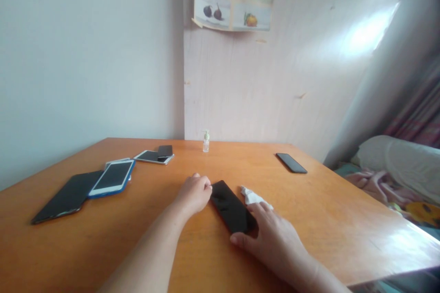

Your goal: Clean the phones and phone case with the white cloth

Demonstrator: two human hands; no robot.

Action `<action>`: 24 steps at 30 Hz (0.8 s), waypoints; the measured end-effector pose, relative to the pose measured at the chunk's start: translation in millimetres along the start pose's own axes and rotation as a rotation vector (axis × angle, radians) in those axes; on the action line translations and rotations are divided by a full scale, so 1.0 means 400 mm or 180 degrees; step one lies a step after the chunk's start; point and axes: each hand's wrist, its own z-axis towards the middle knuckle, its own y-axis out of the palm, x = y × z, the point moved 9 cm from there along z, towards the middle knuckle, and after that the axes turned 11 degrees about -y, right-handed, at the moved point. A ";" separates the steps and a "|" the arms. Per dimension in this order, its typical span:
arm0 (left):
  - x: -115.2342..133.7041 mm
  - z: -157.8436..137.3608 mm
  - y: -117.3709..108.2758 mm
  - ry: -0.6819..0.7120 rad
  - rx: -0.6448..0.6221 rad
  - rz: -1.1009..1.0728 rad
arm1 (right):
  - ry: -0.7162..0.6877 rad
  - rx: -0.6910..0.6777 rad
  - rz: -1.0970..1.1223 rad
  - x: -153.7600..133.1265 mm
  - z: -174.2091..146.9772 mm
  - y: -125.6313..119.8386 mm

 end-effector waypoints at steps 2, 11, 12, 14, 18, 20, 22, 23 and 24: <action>-0.002 0.003 0.005 -0.0046 -0.0044 -0.0186 | 0.0018 0.0001 -0.0020 -0.004 -0.004 0.005; 0.011 -0.005 -0.013 -0.0294 -0.0259 -0.1358 | 0.0057 0.0189 0.0018 -0.002 -0.016 0.003; 0.017 -0.007 -0.015 -0.0280 -0.0328 -0.1538 | 0.0075 0.0225 0.0032 -0.002 -0.018 0.004; 0.029 -0.013 -0.019 -0.0249 -0.0506 -0.2012 | 0.0076 0.0288 0.0070 -0.003 -0.021 0.005; 0.057 -0.029 -0.026 -0.0123 -0.0857 -0.2796 | -0.0030 0.0366 0.0096 -0.010 -0.022 0.005; 0.069 -0.037 -0.026 -0.0082 -0.0972 -0.2927 | -0.0074 0.0359 0.0089 -0.015 -0.021 0.006; 0.079 -0.045 -0.027 -0.0046 -0.1051 -0.2986 | -0.0053 0.0358 0.0073 -0.017 -0.021 0.008; 0.085 -0.049 -0.029 -0.0016 -0.1082 -0.2996 | -0.0019 0.0362 0.0061 -0.018 -0.021 0.008; 0.091 -0.052 -0.031 0.0019 -0.1107 -0.2997 | 0.0021 0.0366 0.0047 -0.018 -0.022 0.008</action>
